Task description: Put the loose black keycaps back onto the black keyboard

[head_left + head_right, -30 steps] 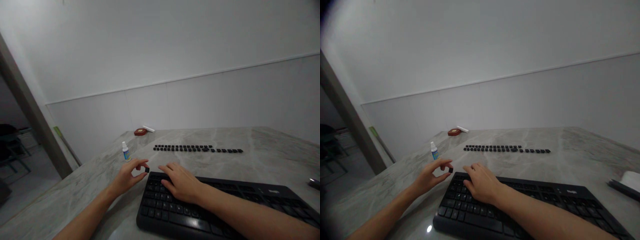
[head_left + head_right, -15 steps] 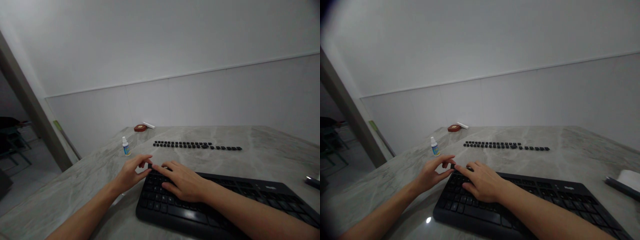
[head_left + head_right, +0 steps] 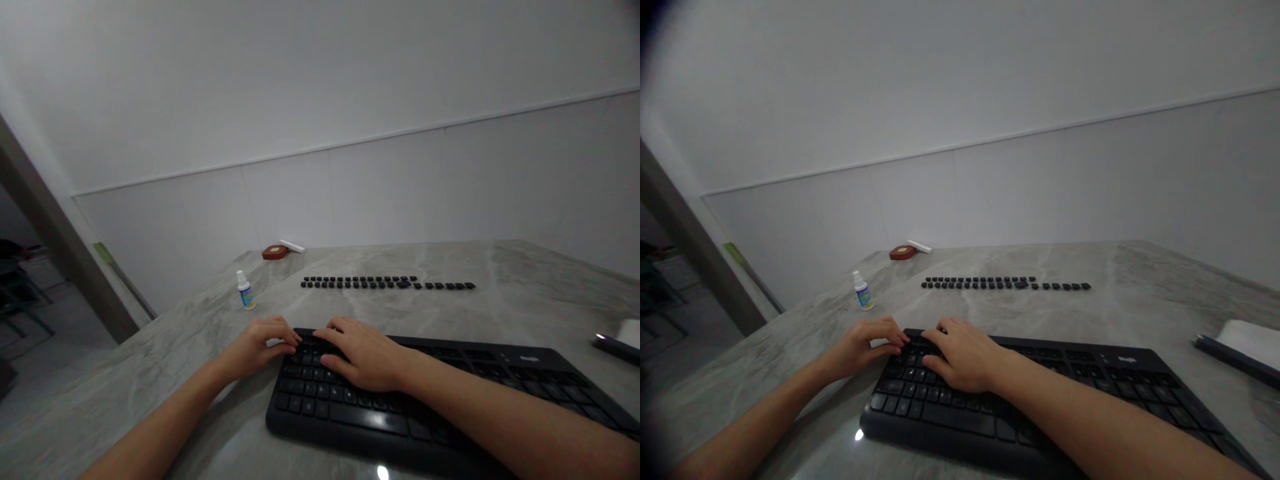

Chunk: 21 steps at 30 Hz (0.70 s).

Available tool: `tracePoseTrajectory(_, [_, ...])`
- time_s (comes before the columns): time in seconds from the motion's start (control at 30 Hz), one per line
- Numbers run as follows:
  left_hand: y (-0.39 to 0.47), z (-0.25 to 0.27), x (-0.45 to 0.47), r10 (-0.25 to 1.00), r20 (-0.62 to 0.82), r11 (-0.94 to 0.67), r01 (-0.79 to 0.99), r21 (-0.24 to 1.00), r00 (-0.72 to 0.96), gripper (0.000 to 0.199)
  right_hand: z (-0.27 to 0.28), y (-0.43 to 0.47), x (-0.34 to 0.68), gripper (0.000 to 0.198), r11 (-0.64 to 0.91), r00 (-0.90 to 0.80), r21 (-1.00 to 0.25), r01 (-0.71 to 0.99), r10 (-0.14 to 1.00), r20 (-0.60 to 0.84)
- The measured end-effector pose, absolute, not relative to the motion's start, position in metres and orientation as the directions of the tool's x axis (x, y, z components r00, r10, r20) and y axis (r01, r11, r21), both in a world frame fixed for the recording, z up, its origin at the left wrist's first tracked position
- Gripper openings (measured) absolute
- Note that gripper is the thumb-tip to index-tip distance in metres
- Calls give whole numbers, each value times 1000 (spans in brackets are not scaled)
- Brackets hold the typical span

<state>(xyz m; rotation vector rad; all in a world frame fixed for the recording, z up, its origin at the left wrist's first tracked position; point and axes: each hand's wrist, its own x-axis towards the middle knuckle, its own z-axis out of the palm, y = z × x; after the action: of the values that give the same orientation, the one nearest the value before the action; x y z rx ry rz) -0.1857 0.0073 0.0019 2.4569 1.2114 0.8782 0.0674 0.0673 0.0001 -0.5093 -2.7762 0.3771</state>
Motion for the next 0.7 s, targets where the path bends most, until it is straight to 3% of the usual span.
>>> tracePoseTrajectory(0.4, [6,6,-189,798,365,-602,661,448,480,10,2,66,67,45,896,-892,-309,319,394,222])
tracePoseTrajectory(0.7, [4,4,-187,814,388,-579,643,501,432,9,1,67,67,45,900,-893,-311,305,384,236])
